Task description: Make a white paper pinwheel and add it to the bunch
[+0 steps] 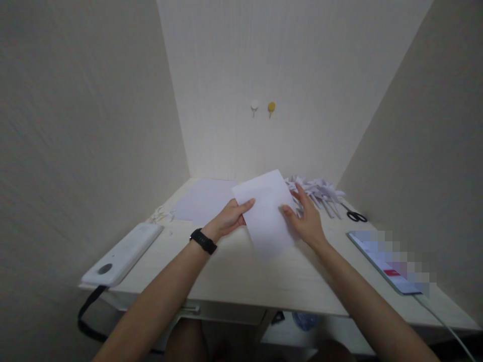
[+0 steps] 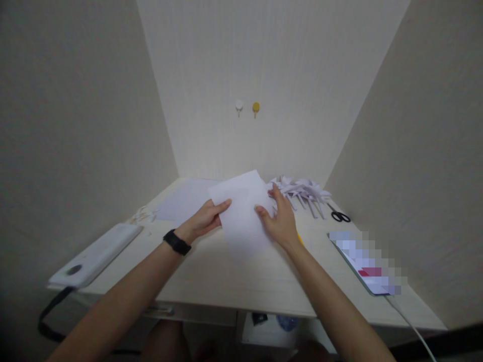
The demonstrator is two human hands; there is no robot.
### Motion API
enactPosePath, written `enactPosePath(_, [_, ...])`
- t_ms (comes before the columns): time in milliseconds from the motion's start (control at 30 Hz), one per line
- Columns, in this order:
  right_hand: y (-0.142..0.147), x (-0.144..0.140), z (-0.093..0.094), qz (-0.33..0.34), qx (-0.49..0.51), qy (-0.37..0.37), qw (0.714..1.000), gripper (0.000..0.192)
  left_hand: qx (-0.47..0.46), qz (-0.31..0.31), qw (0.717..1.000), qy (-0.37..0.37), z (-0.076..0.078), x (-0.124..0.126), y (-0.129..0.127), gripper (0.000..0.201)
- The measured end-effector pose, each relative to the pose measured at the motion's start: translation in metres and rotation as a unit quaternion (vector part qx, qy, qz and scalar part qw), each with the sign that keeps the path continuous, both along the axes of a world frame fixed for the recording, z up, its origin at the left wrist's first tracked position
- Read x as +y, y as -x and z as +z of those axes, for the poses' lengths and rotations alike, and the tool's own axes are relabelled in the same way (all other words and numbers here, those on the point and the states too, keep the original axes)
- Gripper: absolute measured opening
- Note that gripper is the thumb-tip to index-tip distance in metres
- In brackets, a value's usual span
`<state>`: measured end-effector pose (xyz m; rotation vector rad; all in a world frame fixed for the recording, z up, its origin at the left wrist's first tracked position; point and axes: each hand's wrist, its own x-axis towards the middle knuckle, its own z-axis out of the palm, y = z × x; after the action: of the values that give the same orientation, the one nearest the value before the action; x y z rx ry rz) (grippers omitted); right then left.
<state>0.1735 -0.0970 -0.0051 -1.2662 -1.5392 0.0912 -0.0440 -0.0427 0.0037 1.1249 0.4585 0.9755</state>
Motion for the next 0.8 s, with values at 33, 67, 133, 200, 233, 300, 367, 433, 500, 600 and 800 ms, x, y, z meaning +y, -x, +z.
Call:
enactPosePath(33, [-0.003, 0.002, 0.000, 0.053, 0.071, 0.065, 0.994, 0.079, 0.006, -0.020, 1.000, 0.001, -0.001, 0.001, 0.002, 0.044])
enactPosePath(67, [-0.005, 0.004, 0.000, 0.110, 0.138, 0.132, 0.975, 0.076, 0.014, -0.032, 0.999, 0.000, -0.003, 0.004, 0.003, 0.044])
enactPosePath(133, [-0.008, 0.007, -0.004, 0.202, 0.238, 0.238, 0.920, 0.060, 0.036, -0.020, 0.999, -0.009, -0.007, 0.010, 0.006, 0.041])
enactPosePath(200, [-0.010, 0.008, -0.007, 0.233, 0.295, 0.292, 0.879, 0.046, 0.062, 0.042, 0.997, -0.019, -0.011, 0.020, 0.010, 0.035])
enactPosePath(233, [-0.012, 0.009, -0.009, 0.234, 0.312, 0.308, 0.868, 0.043, 0.074, 0.085, 0.993, -0.020, -0.012, 0.026, 0.014, 0.032])
enactPosePath(300, [-0.017, 0.010, -0.011, 0.234, 0.327, 0.333, 0.853, 0.041, 0.114, 0.157, 0.981, -0.013, -0.014, 0.036, 0.021, 0.028])
enactPosePath(367, [-0.023, 0.011, -0.011, 0.239, 0.325, 0.354, 0.844, 0.040, 0.152, 0.155, 0.976, -0.010, -0.015, 0.042, 0.029, 0.026])
enactPosePath(433, [-0.029, 0.012, -0.011, 0.244, 0.311, 0.376, 0.838, 0.038, 0.184, 0.115, 0.976, -0.017, -0.016, 0.044, 0.033, 0.023])
enactPosePath(500, [-0.032, 0.013, -0.011, 0.248, 0.300, 0.392, 0.834, 0.037, 0.206, 0.085, 0.974, -0.030, -0.018, 0.044, 0.034, 0.020])
enactPosePath(600, [-0.034, 0.014, -0.012, 0.248, 0.310, 0.396, 0.828, 0.036, 0.222, 0.090, 0.970, -0.039, -0.019, 0.044, 0.033, 0.016])
enactPosePath(800, [-0.036, 0.016, -0.012, 0.236, 0.332, 0.382, 0.830, 0.031, 0.229, 0.077, 0.970, -0.032, -0.019, 0.044, 0.032, 0.015])
